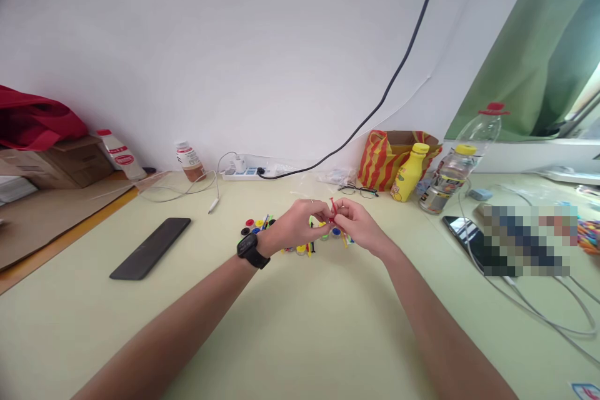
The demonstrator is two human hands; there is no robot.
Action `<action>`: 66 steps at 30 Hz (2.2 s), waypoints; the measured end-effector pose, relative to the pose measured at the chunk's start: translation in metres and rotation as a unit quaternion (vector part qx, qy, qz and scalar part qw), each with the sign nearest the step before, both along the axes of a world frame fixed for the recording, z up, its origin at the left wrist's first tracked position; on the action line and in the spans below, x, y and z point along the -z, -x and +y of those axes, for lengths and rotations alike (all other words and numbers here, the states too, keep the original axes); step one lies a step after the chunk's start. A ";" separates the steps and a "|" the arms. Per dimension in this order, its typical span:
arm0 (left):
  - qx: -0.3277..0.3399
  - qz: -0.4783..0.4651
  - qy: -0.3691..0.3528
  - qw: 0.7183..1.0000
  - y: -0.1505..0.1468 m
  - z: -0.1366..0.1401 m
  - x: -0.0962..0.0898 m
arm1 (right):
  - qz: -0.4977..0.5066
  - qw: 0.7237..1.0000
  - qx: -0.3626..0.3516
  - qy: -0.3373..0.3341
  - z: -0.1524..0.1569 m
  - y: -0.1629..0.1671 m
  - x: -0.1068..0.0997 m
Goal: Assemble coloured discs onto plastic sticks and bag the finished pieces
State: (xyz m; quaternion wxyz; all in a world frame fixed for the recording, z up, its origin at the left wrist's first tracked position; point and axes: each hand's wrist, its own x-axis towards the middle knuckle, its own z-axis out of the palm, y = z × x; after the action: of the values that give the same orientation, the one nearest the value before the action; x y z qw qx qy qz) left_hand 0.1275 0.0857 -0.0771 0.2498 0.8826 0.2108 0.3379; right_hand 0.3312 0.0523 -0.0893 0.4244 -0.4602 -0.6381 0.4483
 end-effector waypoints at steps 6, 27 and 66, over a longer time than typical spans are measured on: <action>0.064 0.066 0.022 0.996 -0.010 -0.012 0.012 | -0.194 0.969 0.144 -0.043 0.016 -0.027 0.019; -0.010 0.174 -0.064 0.983 0.016 0.014 0.025 | -0.456 0.877 0.127 0.079 0.018 -0.099 0.034; -0.028 -0.021 -0.001 0.999 -0.009 -0.008 0.002 | 0.008 0.998 -0.049 0.035 -0.006 -0.007 -0.009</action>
State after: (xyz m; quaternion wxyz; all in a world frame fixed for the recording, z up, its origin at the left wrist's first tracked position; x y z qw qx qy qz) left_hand 0.1363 0.0778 -0.0787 0.2433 0.8694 0.2299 0.3635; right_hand 0.3378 0.0467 -0.0805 0.3909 -0.4392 -0.6404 0.4942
